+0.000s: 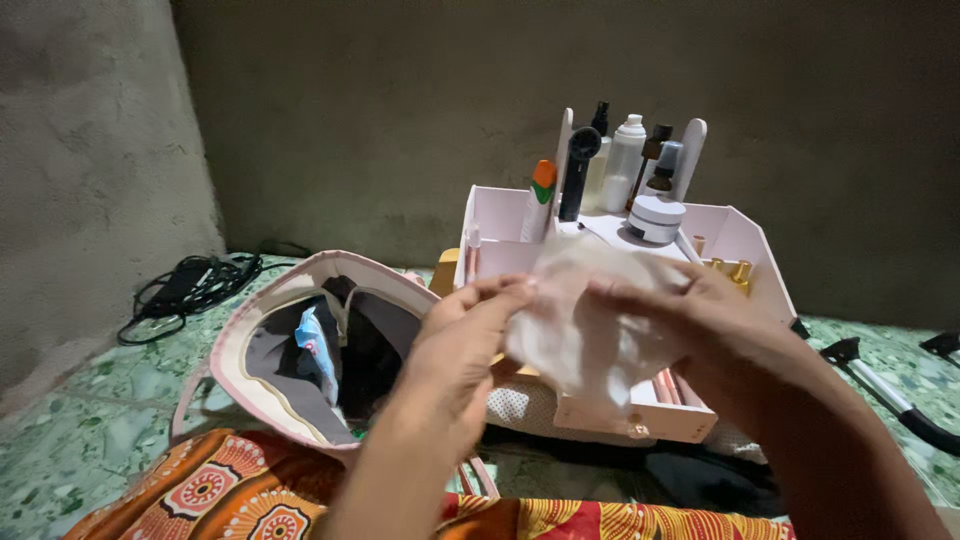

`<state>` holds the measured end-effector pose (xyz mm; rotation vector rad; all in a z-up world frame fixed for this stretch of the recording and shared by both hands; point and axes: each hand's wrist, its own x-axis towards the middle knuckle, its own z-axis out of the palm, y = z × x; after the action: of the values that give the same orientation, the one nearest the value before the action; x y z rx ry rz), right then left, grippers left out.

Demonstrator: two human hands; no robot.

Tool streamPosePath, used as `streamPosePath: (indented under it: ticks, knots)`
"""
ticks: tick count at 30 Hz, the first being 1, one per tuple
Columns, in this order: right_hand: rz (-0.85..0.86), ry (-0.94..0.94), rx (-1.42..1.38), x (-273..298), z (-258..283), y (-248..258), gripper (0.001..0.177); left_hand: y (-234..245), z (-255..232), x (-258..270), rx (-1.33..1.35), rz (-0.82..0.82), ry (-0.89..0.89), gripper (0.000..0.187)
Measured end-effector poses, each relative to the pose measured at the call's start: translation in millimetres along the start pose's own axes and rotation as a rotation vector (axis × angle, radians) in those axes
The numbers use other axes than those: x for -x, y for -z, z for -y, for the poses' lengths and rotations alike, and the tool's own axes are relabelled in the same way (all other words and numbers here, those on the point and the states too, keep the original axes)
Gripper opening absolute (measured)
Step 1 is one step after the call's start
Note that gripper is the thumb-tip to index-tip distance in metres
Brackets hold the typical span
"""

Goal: The person wipes several cosmetic items with a white cloth, including a makeup brush, a white tube, a purple tube, and a gold tube. They take items from a pink bag and place them into a pink organizer with drawers.

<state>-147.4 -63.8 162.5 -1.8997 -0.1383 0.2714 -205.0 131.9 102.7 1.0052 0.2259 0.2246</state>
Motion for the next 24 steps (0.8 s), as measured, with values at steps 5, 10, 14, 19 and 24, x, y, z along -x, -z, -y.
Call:
streamPosePath:
  ticks: [5, 10, 14, 19, 24]
  knots:
    - [0.101, 0.189, -0.29, -3.1, -10.4, 28.3, 0.073, 95.8, 26.9, -67.2, -0.837, -0.193, -0.091, 0.024]
    - [0.005, 0.086, -0.308, -2.7, -21.2, 43.5, 0.067, 218.5, 69.5, -189.0, -0.688, -0.29, 0.302, 0.012]
    - [0.02, 0.197, -0.34, 1.4, -22.4, 51.5, 0.063, 257.3, 112.7, -261.6, -0.809, -0.384, 0.387, 0.01]
    - [0.007, 0.231, -0.284, 10.2, -18.3, 66.3, 0.062, 263.2, 143.9, -279.2, -0.845, -0.481, 0.435, 0.012]
    - [-0.035, 0.201, -0.389, 11.1, -24.5, 74.9, 0.067, 278.8, 129.2, -270.3, -0.732, -0.567, 0.381, 0.018]
